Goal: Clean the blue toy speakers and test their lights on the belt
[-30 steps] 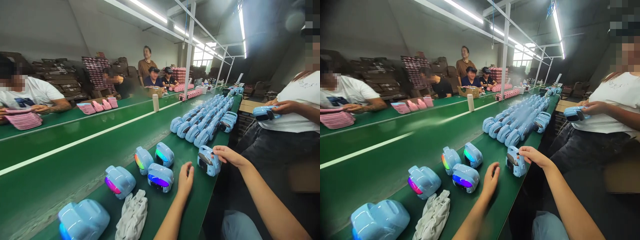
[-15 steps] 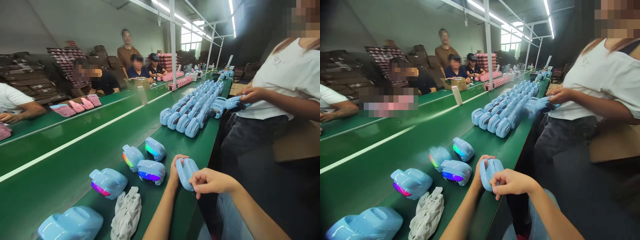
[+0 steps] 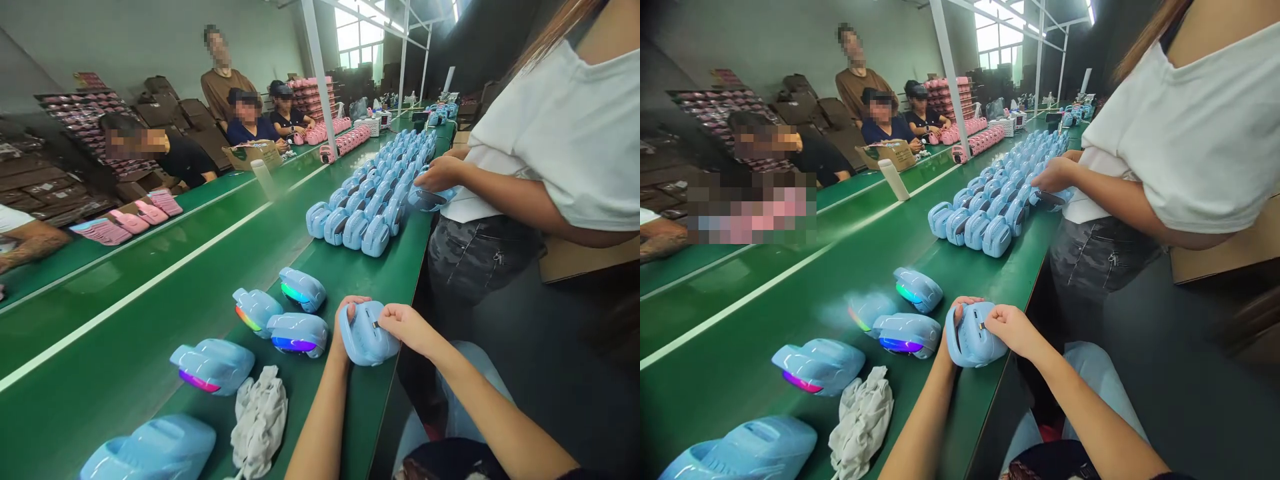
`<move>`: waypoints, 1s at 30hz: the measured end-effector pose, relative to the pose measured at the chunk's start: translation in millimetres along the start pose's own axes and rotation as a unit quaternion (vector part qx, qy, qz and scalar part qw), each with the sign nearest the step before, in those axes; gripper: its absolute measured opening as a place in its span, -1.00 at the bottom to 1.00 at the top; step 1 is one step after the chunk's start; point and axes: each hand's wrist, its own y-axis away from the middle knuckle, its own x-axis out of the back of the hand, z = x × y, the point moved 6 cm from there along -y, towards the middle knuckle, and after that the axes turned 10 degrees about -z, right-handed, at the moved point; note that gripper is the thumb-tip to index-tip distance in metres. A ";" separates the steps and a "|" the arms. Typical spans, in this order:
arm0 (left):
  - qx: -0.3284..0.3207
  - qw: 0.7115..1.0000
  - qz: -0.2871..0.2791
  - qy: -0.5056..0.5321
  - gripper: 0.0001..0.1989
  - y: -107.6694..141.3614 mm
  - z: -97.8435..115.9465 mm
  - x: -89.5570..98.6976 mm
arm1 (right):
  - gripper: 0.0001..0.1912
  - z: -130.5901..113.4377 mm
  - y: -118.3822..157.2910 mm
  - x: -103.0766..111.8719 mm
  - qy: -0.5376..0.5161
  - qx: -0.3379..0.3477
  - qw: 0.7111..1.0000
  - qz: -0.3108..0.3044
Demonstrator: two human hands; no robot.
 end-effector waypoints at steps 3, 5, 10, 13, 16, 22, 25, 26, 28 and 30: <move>0.003 1.000 -0.003 -0.008 -0.55 0.5 0.2 -0.3 | -0.83 -3.7 0.0 1.5 0.033 0.001 0.999 0.009; 0.003 1.000 -0.004 -0.011 -0.55 1.2 -0.2 -0.3 | -0.87 -8.5 1.0 0.9 0.045 0.000 0.999 0.008; -0.009 0.999 -0.004 -0.033 -0.57 2.7 0.4 -0.4 | -0.88 -22.5 6.8 -2.6 0.107 -0.022 0.994 0.023; -0.019 0.998 0.005 -0.054 -0.56 2.1 1.6 0.7 | -0.87 -31.4 10.2 -1.7 0.194 -0.038 0.978 0.062; -0.027 0.996 0.012 -0.082 -0.54 2.1 3.2 1.7 | -0.85 -36.7 10.8 -4.1 0.241 -0.056 0.966 0.071; -0.029 0.989 0.033 -0.143 -0.50 7.9 7.2 2.0 | -0.81 -36.2 14.0 -8.5 0.285 -0.049 0.951 0.107; -0.031 0.987 0.036 -0.151 -0.53 10.0 7.7 1.1 | -0.81 -34.8 16.8 -8.9 0.299 -0.035 0.945 0.126; -0.031 0.988 0.034 -0.150 -0.54 10.3 7.5 1.1 | -0.80 -33.9 16.8 -9.1 0.300 -0.038 0.945 0.120; -0.031 0.989 0.029 -0.145 -0.54 10.0 6.7 2.1 | -0.80 -32.3 14.6 -9.8 0.302 -0.046 0.948 0.087; -0.033 0.988 0.029 -0.145 -0.54 9.2 6.5 4.8 | -0.83 -30.4 10.3 -8.5 0.296 -0.041 0.953 0.052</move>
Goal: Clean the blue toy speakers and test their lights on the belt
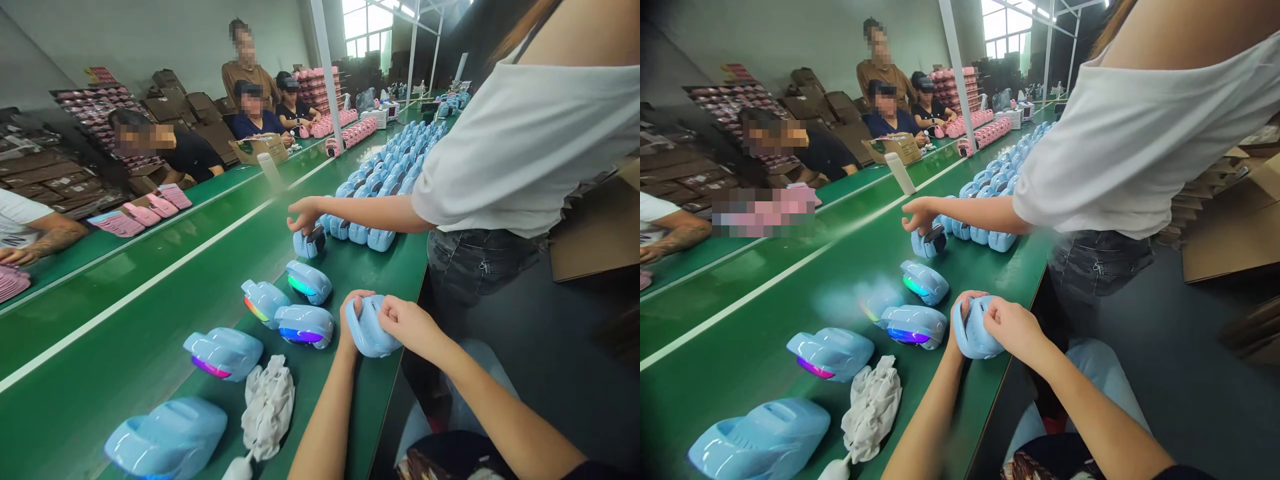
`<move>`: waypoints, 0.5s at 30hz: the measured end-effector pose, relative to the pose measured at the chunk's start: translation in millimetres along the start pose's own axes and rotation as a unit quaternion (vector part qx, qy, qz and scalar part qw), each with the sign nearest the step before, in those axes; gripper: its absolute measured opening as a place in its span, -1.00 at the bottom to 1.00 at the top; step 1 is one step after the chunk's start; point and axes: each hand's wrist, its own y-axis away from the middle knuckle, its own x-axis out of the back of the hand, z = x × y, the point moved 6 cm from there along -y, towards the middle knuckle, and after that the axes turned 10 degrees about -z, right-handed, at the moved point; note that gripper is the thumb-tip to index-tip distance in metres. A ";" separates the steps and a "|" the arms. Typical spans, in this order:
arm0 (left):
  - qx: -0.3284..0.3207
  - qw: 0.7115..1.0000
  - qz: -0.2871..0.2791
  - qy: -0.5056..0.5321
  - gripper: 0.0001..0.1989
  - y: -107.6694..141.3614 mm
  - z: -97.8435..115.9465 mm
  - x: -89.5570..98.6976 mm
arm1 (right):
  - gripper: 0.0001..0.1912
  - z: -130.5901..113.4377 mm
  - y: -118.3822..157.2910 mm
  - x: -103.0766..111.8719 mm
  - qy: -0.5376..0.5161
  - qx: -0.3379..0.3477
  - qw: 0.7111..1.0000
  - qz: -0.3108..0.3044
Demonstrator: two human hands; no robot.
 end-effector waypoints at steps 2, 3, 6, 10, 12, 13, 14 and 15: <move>-0.001 1.000 0.000 0.003 -0.53 -1.4 -1.0 2.2 | -0.89 4.4 -5.6 5.3 -0.020 0.032 0.999 0.014; 0.000 1.000 -0.002 0.009 -0.52 -2.2 -1.5 2.6 | -0.85 7.8 -8.5 8.3 -0.040 0.053 0.997 0.027; 0.005 0.999 -0.013 0.032 -0.50 -4.1 -1.9 0.3 | -0.42 21.9 -18.4 3.5 -0.168 0.101 0.980 -0.041; 0.005 0.999 -0.008 0.040 -0.50 -4.2 1.2 -3.5 | -0.17 33.7 -23.0 -15.6 -0.351 0.098 0.914 -0.179; 0.008 0.999 -0.004 0.035 -0.50 -3.3 3.5 -4.5 | -0.18 36.2 -23.9 -18.0 -0.389 0.091 0.901 -0.172; 0.010 0.999 -0.004 0.032 -0.51 -2.8 4.8 -5.0 | -0.19 36.6 -24.2 -18.9 -0.401 0.088 0.896 -0.170; 0.012 0.999 -0.005 0.030 -0.51 -2.3 6.1 -5.5 | -0.20 36.5 -24.5 -19.9 -0.410 0.086 0.892 -0.171; 0.014 0.999 -0.006 0.028 -0.51 -1.8 7.4 -6.1 | -0.21 36.3 -24.8 -20.7 -0.415 0.084 0.889 -0.175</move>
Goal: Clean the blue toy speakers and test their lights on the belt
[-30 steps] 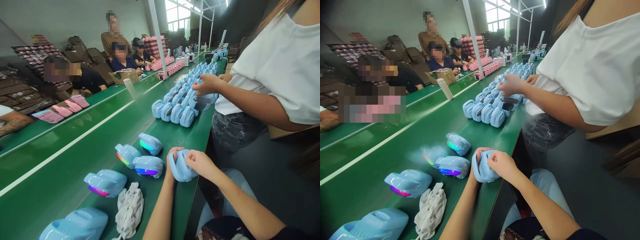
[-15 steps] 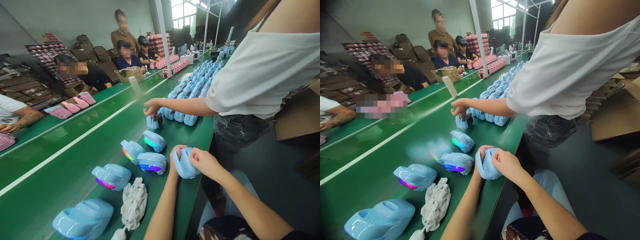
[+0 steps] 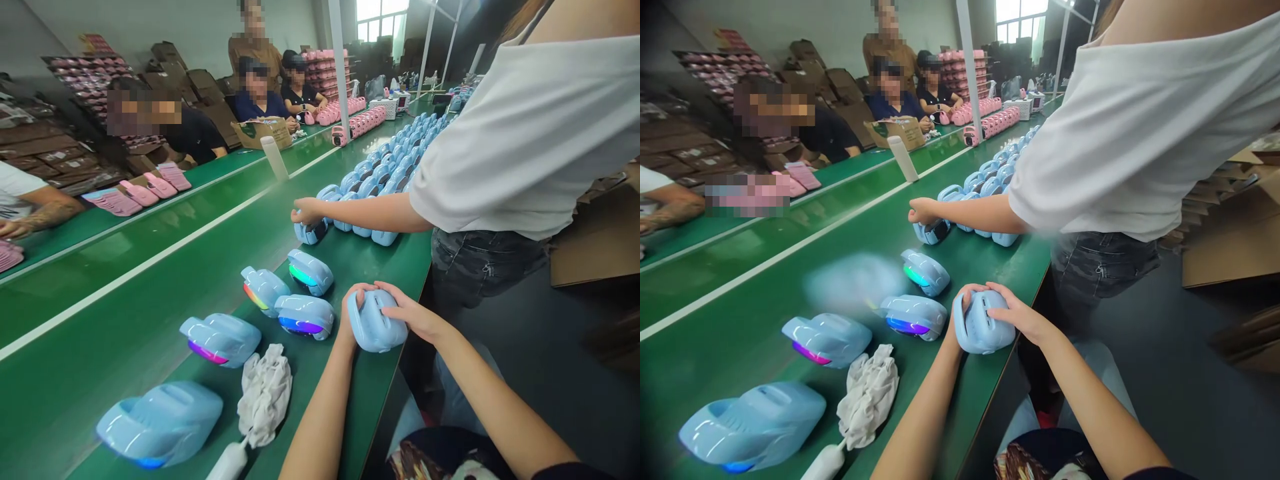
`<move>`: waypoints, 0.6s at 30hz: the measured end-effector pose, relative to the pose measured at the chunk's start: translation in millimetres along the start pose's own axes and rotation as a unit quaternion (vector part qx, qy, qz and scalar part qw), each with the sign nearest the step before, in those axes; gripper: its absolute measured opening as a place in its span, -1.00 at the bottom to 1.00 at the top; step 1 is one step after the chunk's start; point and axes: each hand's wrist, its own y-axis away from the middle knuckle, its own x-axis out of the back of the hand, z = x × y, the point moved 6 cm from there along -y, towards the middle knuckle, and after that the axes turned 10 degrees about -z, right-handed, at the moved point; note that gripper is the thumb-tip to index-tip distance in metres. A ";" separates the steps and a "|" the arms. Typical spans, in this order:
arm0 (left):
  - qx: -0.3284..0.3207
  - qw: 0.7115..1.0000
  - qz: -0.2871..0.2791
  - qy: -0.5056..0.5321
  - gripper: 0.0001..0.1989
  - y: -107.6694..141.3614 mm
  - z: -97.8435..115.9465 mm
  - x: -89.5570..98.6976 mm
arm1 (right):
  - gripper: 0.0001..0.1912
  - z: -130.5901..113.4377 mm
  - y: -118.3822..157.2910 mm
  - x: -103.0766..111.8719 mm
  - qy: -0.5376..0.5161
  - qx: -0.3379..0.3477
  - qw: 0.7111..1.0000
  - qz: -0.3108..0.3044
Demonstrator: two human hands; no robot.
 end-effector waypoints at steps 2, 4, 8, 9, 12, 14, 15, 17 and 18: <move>0.000 1.000 -0.002 0.001 -0.52 0.9 2.1 -1.0 | -0.21 0.4 -1.2 0.0 -0.006 -0.003 1.000 -0.005; -0.003 1.000 -0.003 0.001 -0.53 1.4 3.0 -1.4 | -0.23 0.6 -2.6 1.0 -0.012 0.001 1.000 -0.009; -0.007 1.000 0.002 -0.002 -0.53 1.1 1.7 0.1 | -0.31 1.8 -5.3 3.4 -0.026 0.008 1.000 -0.009; -0.008 1.000 0.002 -0.003 -0.53 0.9 1.4 0.5 | -0.33 2.0 -5.8 3.5 -0.023 0.005 1.000 -0.010; -0.012 1.000 -0.002 0.001 -0.53 0.4 1.3 0.8 | -0.34 0.2 -6.8 2.1 -0.009 -0.004 1.000 -0.013; -0.014 1.000 -0.004 0.007 -0.53 0.6 1.2 0.9 | -0.29 -2.2 -7.4 1.2 -0.001 -0.006 1.000 -0.012; -0.015 1.000 -0.003 0.009 -0.54 0.8 0.8 1.2 | -0.26 -2.9 -7.8 0.9 0.003 -0.009 1.000 -0.009; -0.018 1.000 -0.001 0.013 -0.55 1.3 -0.7 2.2 | -0.24 -3.6 -8.9 0.6 0.015 -0.017 1.000 -0.003; -0.018 1.000 0.000 0.015 -0.56 1.6 -1.9 2.9 | -0.25 -3.8 -9.4 0.5 0.023 -0.020 1.000 0.001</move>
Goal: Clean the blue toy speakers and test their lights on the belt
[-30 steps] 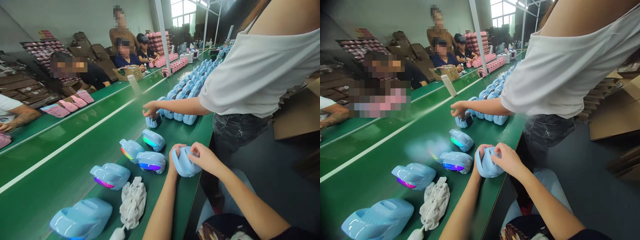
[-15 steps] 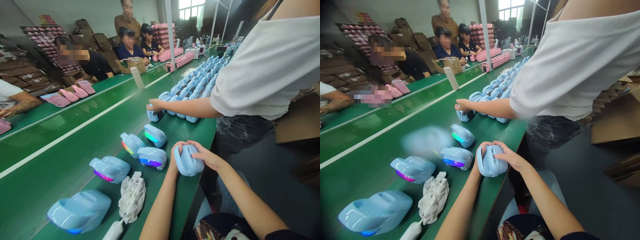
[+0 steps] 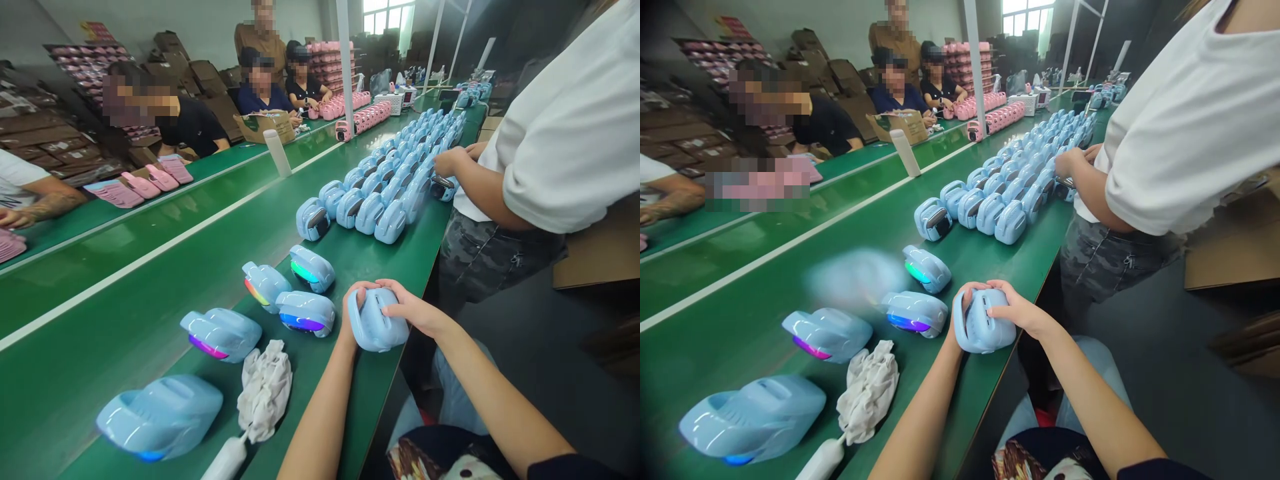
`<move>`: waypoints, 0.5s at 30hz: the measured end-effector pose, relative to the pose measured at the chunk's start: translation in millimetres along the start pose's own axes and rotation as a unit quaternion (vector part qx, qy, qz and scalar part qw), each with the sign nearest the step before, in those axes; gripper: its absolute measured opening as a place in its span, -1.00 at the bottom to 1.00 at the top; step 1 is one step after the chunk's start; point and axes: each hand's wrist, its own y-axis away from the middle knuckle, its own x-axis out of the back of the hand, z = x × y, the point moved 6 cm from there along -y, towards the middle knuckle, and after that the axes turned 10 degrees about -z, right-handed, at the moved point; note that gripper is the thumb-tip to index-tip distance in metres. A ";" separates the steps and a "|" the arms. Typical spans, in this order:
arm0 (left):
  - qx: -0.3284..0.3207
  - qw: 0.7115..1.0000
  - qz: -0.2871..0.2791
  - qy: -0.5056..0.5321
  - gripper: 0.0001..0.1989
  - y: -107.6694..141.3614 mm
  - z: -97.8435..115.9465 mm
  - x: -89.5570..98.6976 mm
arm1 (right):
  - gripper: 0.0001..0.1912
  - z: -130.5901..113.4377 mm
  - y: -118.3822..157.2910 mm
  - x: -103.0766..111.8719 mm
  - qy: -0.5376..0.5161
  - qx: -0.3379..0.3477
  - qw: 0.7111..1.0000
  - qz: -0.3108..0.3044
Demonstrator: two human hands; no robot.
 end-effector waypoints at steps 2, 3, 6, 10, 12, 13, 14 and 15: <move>0.000 1.000 0.000 0.002 -0.57 0.5 -2.9 1.7 | -0.26 -0.4 -0.8 -0.3 0.018 -0.007 1.000 0.012; 0.002 1.000 -0.002 0.004 -0.57 0.6 -4.4 2.4 | -0.26 -0.7 -1.0 -0.3 0.028 -0.010 0.999 0.021; 0.004 1.000 -0.007 0.000 -0.58 0.1 -6.7 3.6 | -0.25 -1.6 0.2 -1.0 0.052 -0.018 0.998 0.042; -0.002 0.999 0.014 -0.048 -0.54 -0.5 -0.8 3.7 | -0.29 -1.9 6.1 -3.6 0.053 0.005 0.998 0.040; -0.001 0.998 0.019 -0.056 -0.54 -0.3 2.4 2.1 | -0.35 -2.5 10.1 -3.9 0.054 0.033 0.997 0.049; 0.001 0.998 0.020 -0.056 -0.54 -0.1 3.3 1.2 | -0.37 -3.2 11.9 -4.1 0.063 0.044 0.995 0.056; 0.004 0.998 0.021 -0.053 -0.56 0.2 3.6 0.7 | -0.37 -4.4 13.2 -4.8 0.081 0.050 0.993 0.063; 0.008 0.999 0.023 -0.048 -0.58 0.5 3.2 0.4 | -0.37 -5.9 13.7 -6.3 0.107 0.051 0.991 0.068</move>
